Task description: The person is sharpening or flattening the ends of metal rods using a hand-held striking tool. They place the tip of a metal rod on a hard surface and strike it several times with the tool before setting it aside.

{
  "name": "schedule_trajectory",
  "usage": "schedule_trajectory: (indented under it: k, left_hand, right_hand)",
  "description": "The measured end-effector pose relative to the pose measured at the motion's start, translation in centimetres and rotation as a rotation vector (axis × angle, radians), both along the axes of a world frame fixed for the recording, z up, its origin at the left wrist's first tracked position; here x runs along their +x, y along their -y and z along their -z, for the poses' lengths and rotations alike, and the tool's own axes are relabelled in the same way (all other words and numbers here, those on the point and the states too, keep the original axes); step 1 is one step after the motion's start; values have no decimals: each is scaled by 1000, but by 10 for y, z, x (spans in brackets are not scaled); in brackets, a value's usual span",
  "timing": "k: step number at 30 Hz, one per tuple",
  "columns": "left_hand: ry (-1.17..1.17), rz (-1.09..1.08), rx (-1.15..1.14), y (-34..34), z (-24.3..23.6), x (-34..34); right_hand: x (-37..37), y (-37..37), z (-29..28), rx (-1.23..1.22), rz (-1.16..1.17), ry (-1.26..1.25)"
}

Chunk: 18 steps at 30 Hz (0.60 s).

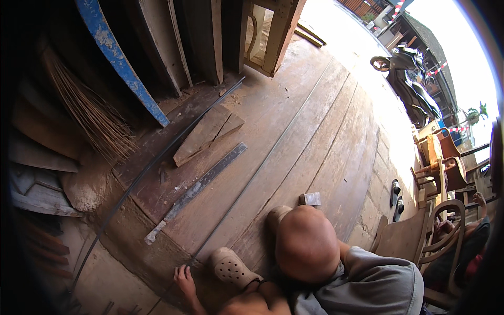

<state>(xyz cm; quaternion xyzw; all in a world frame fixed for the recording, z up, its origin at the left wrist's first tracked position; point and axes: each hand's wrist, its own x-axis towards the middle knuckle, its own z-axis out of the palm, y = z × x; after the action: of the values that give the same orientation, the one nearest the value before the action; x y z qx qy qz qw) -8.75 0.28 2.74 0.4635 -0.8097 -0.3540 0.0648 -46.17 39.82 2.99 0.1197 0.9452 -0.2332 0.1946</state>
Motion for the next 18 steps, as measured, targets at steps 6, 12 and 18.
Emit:
schedule_trajectory:
  k: [6,12,18]
  left_hand:
    - [-259,172,17,-3,-36,-130]
    - [-203,573,-105,-24,-42,-250]
    - [-57,611,-61,-42,-13,-224]
  right_hand:
    - [11,9,4,1,-7,12]
    - [12,7,0,13,3,12]
    - [17,11,6,6,11,30]
